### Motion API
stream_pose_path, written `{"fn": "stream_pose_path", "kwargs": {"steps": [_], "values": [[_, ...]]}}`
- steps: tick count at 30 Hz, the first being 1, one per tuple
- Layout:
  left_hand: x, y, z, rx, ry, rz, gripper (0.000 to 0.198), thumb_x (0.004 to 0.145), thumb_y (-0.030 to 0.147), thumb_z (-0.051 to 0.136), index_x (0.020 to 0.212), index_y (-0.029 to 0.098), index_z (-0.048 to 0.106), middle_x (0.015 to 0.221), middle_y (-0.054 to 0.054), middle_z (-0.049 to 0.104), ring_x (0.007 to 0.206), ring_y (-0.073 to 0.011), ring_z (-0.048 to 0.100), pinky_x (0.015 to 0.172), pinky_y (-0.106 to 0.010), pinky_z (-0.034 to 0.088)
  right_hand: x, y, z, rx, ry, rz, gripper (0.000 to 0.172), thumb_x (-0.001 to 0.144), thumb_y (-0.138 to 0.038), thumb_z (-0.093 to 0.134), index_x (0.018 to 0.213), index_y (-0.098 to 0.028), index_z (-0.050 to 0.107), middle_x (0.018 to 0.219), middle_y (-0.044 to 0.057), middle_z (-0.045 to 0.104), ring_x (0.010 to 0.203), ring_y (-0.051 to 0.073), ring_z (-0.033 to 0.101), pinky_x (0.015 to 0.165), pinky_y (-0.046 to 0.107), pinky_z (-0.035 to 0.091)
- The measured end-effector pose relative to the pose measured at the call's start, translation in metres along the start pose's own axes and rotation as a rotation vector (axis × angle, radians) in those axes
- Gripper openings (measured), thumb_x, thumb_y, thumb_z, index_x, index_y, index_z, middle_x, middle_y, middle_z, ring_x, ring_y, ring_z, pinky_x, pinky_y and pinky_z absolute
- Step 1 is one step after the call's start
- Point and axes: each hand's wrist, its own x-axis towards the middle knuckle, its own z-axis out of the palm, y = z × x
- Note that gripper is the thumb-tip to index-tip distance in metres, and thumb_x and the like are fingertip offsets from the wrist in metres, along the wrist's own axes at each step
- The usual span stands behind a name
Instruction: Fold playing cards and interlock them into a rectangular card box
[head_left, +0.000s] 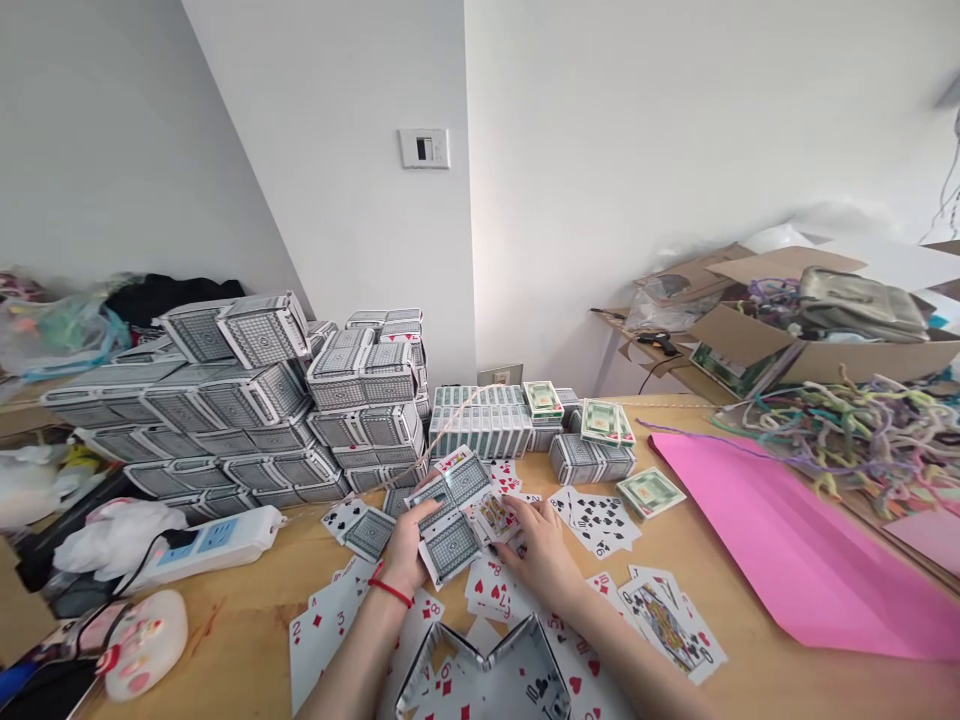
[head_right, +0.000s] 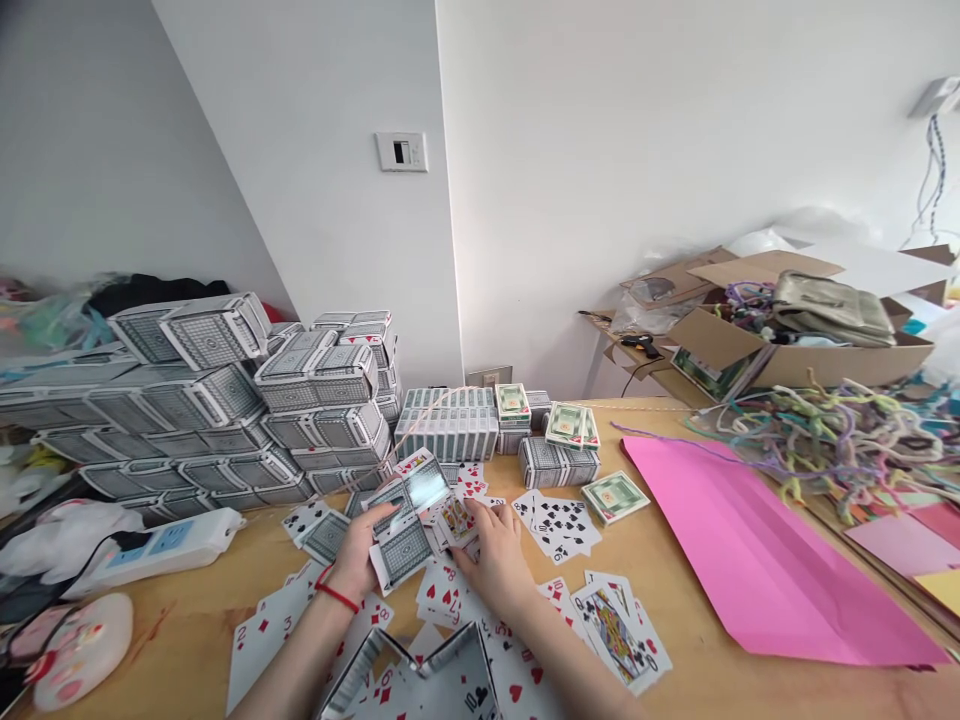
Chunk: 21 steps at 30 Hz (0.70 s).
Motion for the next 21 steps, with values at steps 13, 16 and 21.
{"fn": "stream_pose_path", "kwargs": {"steps": [13,16,21], "values": [[0.002,0.0,-0.004,0.132,-0.055,0.139,0.054,0.063,0.011,0.063,0.115,0.02,0.053,0.089,-0.006,0.07,0.064,-0.0192,0.067,0.054,-0.027,0.052,0.005,0.03,-0.011,0.067,0.063,-0.101,0.029,0.086,-0.025,0.037,0.105,-0.021,0.058,0.091,0.01,0.065,0.083,0.024,0.06,0.075,0.039,0.046],[0.004,0.0,-0.006,0.128,-0.03,0.119,0.051,0.063,0.01,0.062,0.113,0.019,0.056,0.089,-0.006,0.071,0.068,-0.0201,0.067,0.054,-0.026,0.051,0.003,0.029,-0.008,0.179,0.123,0.004,0.025,0.085,-0.031,0.04,0.096,-0.023,0.061,0.076,0.007,0.065,0.067,0.022,0.059,0.063,0.034,0.046],[0.005,0.003,-0.006,0.098,-0.011,0.073,0.049,0.067,0.009,0.059,0.115,0.02,0.056,0.09,-0.006,0.071,0.072,-0.0208,0.068,0.054,-0.027,0.052,0.007,0.028,-0.01,0.525,0.207,0.21,0.026,0.075,-0.047,0.055,0.071,-0.021,0.059,0.062,0.003,0.059,0.054,0.018,0.052,0.053,0.03,0.041]]}}
